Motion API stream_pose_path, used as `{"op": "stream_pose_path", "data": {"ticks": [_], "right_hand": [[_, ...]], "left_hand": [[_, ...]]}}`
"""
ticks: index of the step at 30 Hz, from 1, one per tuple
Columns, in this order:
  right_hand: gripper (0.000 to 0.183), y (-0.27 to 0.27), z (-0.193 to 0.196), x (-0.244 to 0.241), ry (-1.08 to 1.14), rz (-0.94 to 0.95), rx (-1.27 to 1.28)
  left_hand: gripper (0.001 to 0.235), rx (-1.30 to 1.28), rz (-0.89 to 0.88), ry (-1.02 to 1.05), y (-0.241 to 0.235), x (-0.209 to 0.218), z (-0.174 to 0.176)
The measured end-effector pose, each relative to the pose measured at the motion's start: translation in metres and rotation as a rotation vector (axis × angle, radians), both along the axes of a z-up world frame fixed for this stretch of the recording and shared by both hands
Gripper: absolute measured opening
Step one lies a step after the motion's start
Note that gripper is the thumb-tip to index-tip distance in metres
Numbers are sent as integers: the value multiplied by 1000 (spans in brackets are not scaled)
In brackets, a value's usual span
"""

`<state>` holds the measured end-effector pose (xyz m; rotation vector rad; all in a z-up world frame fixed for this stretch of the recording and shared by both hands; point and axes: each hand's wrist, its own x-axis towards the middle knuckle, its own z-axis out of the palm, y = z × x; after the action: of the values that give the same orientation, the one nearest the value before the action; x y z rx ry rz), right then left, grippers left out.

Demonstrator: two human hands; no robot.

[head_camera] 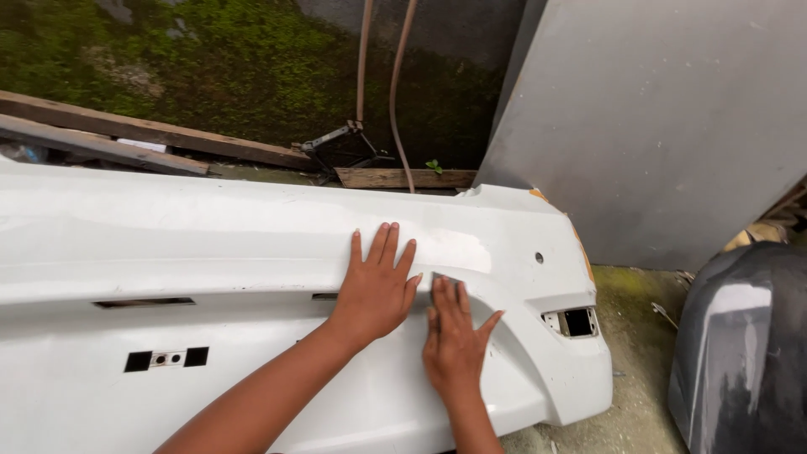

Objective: The person uses a sanding block to smooth the surface of a white car bumper. They work methodically across the bumper's contours, occasionally pausing to inspect the sandpaper. Another person is visible in the background sanding a black car part.

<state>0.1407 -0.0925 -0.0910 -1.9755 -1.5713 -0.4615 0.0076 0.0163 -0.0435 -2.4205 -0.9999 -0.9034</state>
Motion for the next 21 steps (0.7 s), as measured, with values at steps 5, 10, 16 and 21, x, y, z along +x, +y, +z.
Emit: {"op": "stream_pose_path", "data": {"ticks": [5,10,16,21], "right_hand": [[49,-8,1,36,212,-217,-70],[52,14,-17,12,98,-201,82],[45,10,6,-10,105,91,64],[50,-4,-9,59,217,-187,-31]], "left_hand": [[57,-35,-4,25,0,2,1],[58,-36,33,61,0,5,-1],[58,-28,19,53,2,1,2],[56,-29,-32,2,1,-1,2]]}}
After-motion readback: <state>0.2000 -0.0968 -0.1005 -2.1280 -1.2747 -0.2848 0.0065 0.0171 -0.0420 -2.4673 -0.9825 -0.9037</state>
